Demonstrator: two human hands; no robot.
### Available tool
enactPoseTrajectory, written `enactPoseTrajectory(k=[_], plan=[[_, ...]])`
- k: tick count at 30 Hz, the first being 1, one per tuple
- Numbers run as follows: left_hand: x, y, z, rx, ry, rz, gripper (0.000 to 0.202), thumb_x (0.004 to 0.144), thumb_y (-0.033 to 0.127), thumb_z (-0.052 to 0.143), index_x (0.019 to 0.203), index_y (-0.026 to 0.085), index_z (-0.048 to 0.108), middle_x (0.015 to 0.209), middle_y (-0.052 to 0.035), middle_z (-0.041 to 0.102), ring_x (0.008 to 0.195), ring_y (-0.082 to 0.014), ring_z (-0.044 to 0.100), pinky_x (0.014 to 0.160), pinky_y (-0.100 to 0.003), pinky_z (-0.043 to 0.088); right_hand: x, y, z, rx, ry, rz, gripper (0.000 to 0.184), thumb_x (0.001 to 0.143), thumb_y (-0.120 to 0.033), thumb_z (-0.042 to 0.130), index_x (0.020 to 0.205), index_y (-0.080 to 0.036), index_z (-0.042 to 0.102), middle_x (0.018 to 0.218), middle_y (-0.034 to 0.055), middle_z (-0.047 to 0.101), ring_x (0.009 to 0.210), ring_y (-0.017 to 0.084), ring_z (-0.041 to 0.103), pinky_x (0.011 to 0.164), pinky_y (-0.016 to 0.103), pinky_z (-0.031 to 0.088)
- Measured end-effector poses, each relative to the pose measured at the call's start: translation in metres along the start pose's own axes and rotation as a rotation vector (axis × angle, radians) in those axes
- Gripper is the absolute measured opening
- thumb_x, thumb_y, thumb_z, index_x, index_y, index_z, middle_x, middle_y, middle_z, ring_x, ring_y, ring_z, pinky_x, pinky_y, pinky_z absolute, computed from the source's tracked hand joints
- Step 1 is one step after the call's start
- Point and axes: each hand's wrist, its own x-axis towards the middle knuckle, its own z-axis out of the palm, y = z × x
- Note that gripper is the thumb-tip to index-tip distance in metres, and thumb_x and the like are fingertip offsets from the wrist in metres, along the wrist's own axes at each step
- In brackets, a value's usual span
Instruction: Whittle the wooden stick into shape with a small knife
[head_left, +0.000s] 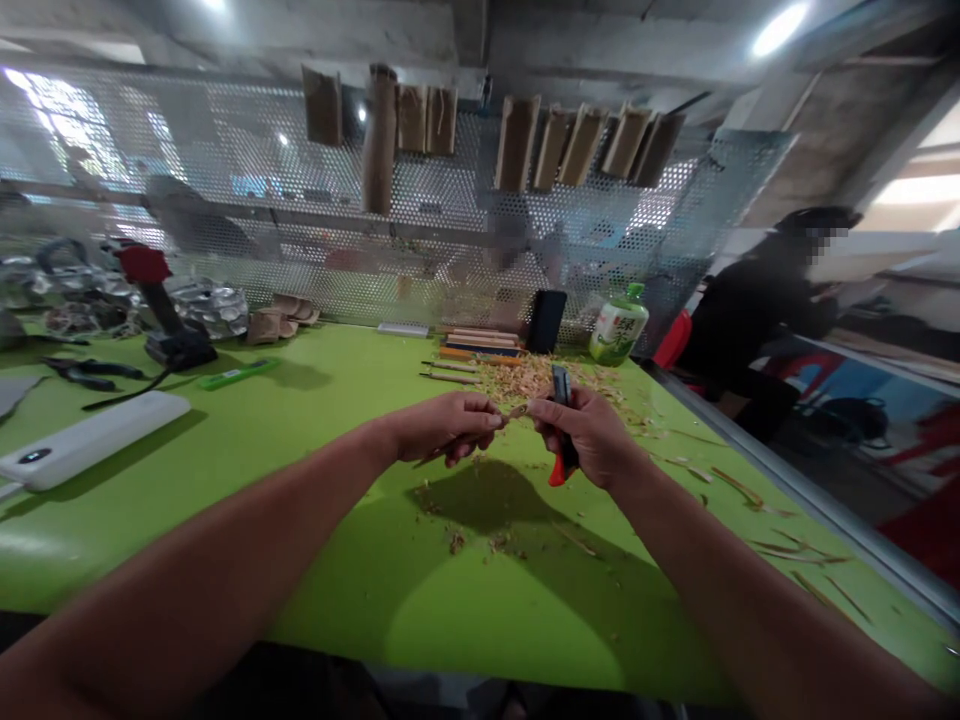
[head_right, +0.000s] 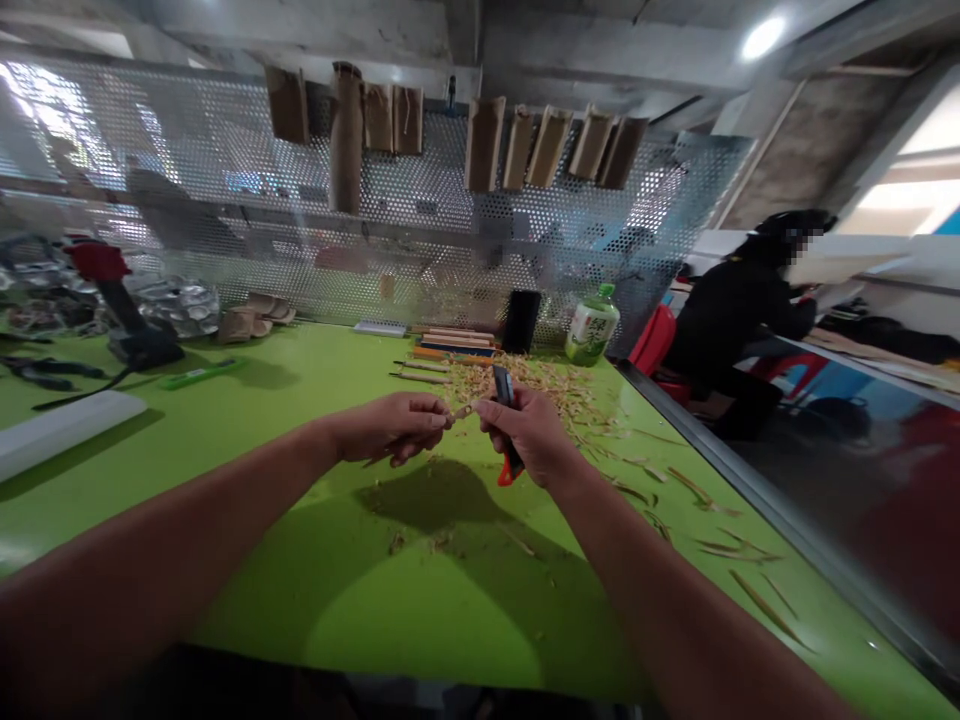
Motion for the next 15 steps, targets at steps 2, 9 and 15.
enactPoseTrajectory(k=[2, 9, 15], plan=[[0.002, -0.001, -0.005, 0.253, 0.117, -0.031, 0.022, 0.084, 0.038, 0.055, 0.09, 0.016, 0.056, 0.07, 0.0018, 0.057, 0.047, -0.007, 0.048, 0.045, -0.019, 0.042, 0.002, 0.003, -0.006, -0.221, 0.013, 0.011, 0.033, 0.073, -0.049, 0.066, 0.074, -0.019, 0.052, 0.057, -0.0037, 0.053, 0.041, 0.008, 0.044, 0.04, 0.021, 0.031], [0.016, -0.018, -0.001, 0.998, 0.323, -0.196, 0.021, 0.076, 0.024, 0.055, 0.078, 0.016, 0.074, 0.073, -0.0052, 0.07, 0.063, -0.0157, 0.06, 0.063, -0.026, 0.045, 0.006, 0.018, -0.017, -0.983, -0.043, -0.014, 0.014, 0.09, -0.032, 0.04, 0.091, -0.02, 0.049, 0.077, 0.0029, 0.06, 0.062, 0.014, 0.051, 0.056, 0.024, 0.033], [0.024, -0.029, 0.008, 1.113, 0.355, -0.217, 0.024, 0.076, 0.026, 0.055, 0.085, 0.019, 0.077, 0.084, -0.0084, 0.073, 0.075, -0.0197, 0.064, 0.069, -0.027, 0.047, 0.002, 0.016, -0.004, -1.196, -0.217, -0.056, 0.022, 0.094, -0.03, 0.039, 0.087, -0.019, 0.056, 0.084, 0.0056, 0.065, 0.075, 0.016, 0.057, 0.063, 0.025, 0.033]])
